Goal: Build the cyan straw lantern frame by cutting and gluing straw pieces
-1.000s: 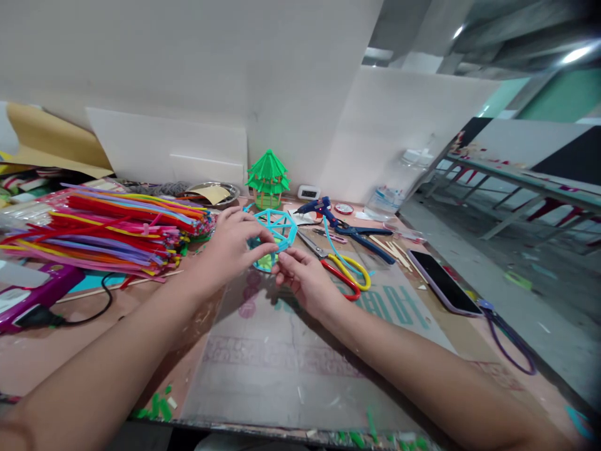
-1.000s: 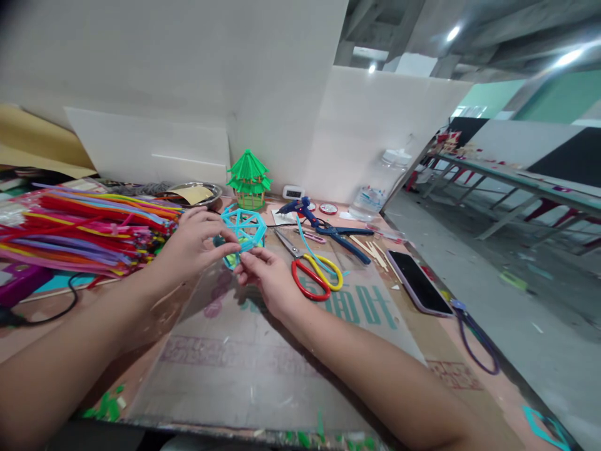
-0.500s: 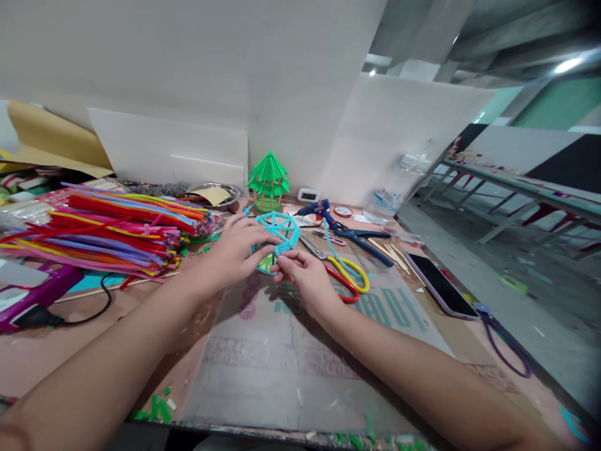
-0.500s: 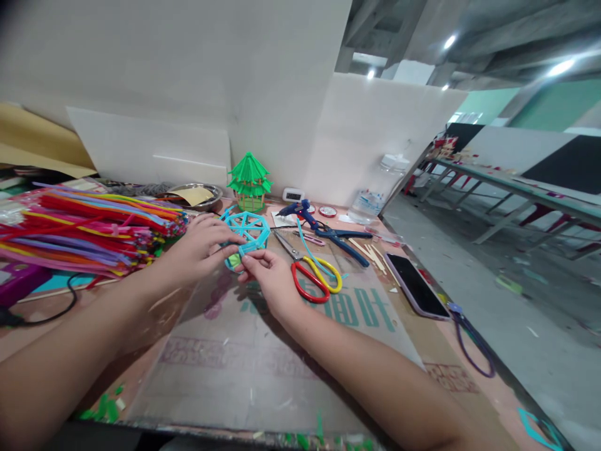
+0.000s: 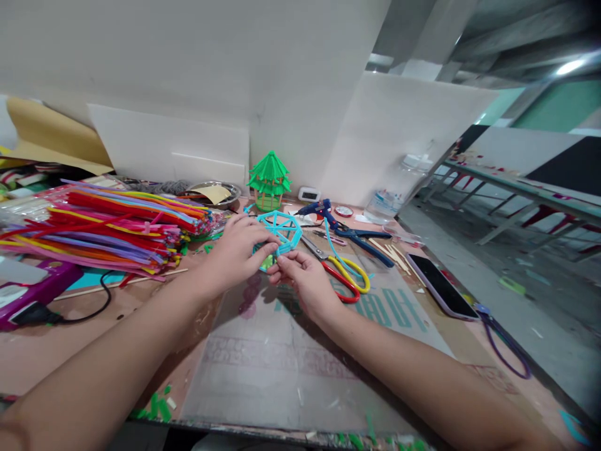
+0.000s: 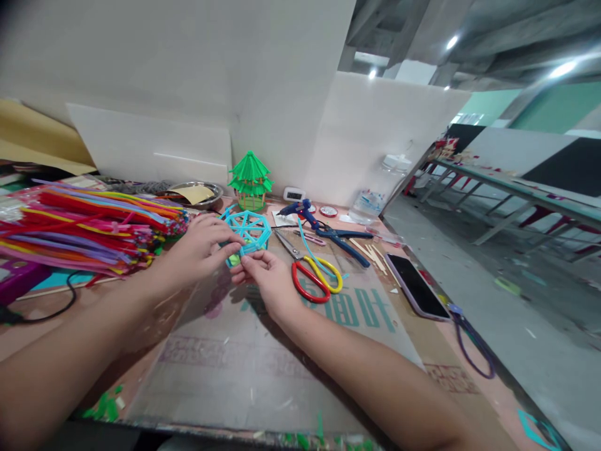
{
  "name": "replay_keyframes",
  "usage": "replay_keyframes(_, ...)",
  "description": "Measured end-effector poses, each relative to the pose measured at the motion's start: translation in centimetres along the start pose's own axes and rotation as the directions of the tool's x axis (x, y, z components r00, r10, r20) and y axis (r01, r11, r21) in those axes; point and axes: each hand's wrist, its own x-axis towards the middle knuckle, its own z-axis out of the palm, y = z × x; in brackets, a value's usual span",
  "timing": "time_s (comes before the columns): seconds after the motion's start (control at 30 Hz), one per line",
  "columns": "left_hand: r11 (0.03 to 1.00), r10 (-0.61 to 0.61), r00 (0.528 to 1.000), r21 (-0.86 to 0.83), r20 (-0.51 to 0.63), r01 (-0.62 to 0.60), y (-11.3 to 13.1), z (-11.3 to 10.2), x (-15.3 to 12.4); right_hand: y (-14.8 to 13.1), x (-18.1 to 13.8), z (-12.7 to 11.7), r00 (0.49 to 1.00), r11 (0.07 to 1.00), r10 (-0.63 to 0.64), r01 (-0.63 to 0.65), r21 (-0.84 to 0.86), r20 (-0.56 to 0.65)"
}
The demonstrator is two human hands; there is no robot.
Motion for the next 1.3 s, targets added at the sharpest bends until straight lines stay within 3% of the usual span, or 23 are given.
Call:
replay_keyframes(0.43, 0.999, -0.042, 0.999, 0.001, -0.012, 0.042, 0.5, 0.0, 0.0, -0.1, 0.2, 0.1, 0.997, 0.998, 0.054, -0.055, 0.019, 0.049)
replay_keyframes(0.8, 0.999, -0.048, 0.999, -0.01, 0.021, 0.048, -0.6, 0.2, 0.1, 0.1, 0.1, -0.4, 0.994, 0.998, 0.034, -0.04, 0.057, 0.107)
replay_keyframes(1.13, 0.997, 0.013, 1.0, -0.071, -0.021, -0.014, -1.0, 0.4, 0.0, -0.1, 0.7, -0.4, 0.994, 0.997, 0.074, -0.073, -0.019, 0.08)
replay_keyframes(1.3, 0.988, -0.023, 0.999, -0.154, -0.044, 0.016, -1.0, 0.8, 0.1, -0.5, 0.6, -0.5, 0.994, 0.995, 0.102, -0.101, -0.012, 0.05)
